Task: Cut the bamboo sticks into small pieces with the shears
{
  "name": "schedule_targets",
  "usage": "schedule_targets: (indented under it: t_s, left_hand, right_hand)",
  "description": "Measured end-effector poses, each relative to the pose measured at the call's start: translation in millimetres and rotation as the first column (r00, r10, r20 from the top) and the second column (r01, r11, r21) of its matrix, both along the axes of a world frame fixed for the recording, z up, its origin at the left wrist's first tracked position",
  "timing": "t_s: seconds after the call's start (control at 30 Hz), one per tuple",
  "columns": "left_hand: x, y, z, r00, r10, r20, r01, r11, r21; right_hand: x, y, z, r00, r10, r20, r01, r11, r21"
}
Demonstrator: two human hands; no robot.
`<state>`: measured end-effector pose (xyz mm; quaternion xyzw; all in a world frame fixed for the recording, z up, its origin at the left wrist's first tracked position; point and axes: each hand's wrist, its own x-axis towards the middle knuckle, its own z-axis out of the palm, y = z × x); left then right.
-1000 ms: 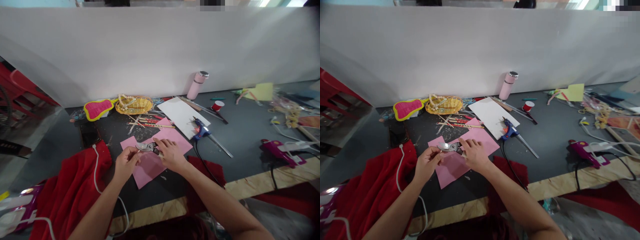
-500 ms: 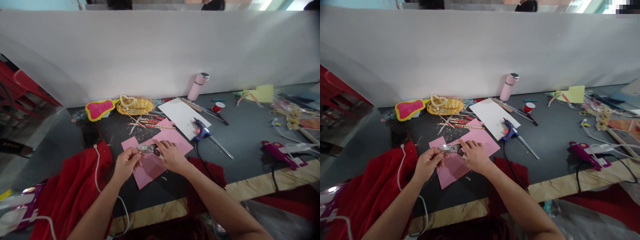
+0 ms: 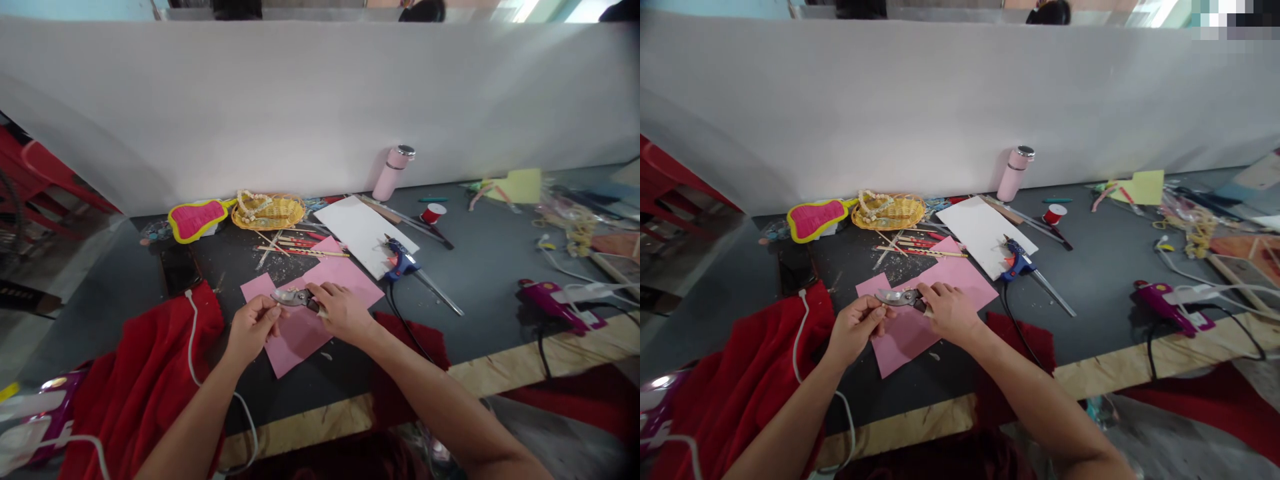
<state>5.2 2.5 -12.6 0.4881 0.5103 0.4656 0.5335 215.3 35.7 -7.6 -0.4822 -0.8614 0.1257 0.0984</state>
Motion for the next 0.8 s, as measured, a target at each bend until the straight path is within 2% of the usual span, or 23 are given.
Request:
schedule_targets:
  t_s: [0.3,0.4,0.53,0.6,0.67,0.8]
  left_hand:
    - [-2,1,-2.1,0.996,-0.034,0.085,0.039,0.998,-0.056]
    - [-1,1,-2.5,0.976,-0.044,0.212,0.069,0.991,-0.113]
    - [0,1,1.2,0.903,-0.083,0.422,0.169,0.971,-0.171]
    - [-2,1,3.2,0.868,-0.055,0.493,0.158,0.973,-0.169]
    - [-4,3,4.6,0.862,-0.006,0.508,0.108,0.979,-0.171]
    - [-5,5,5.2,0.896,0.006,0.443,0.077,0.983,-0.168]
  right_hand:
    - [0,3,0.2,0.998,0.005,0.062,-0.008,0.999,0.043]
    - [2,6,-2.2,0.998,0.035,0.052,-0.037,0.999,0.036]
    - [9,10,-4.7,0.993,0.106,-0.044,-0.104,0.994,0.046]
    - [13,13,-5.1,0.992,0.113,-0.063,-0.109,0.992,0.066]
    - [18,17,-5.6,0.999,0.033,-0.04,-0.03,0.996,0.09]
    - [27,26,-9.0,0.964,-0.256,0.066,0.247,0.961,0.126]
